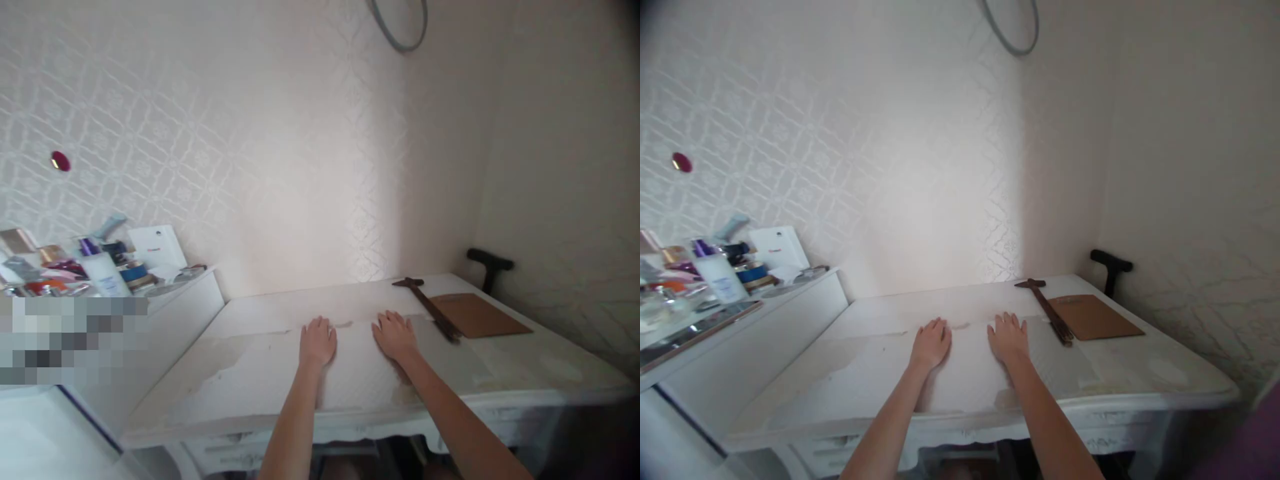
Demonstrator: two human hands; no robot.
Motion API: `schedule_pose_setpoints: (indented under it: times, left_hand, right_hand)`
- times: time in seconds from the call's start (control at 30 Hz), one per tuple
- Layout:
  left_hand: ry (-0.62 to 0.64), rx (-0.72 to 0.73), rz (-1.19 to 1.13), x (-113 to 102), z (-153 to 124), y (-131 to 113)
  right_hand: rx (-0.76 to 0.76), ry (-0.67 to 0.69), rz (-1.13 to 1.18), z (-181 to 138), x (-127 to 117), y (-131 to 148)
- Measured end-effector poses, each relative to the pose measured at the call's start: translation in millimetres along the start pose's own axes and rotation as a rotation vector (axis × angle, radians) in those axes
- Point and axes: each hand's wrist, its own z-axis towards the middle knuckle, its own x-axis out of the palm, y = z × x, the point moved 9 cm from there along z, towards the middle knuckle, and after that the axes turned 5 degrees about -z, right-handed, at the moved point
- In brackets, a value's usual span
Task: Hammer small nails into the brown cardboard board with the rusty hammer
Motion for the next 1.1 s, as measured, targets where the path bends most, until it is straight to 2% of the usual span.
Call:
schedule_pose_setpoints:
  times: [1.1]
  left_hand:
    - [-0.024, 0.005, 0.019, 5.6, 3.1, 3.8]
  right_hand:
    - [-0.004, 0.001, -0.015, 0.0, -0.5, 0.6]
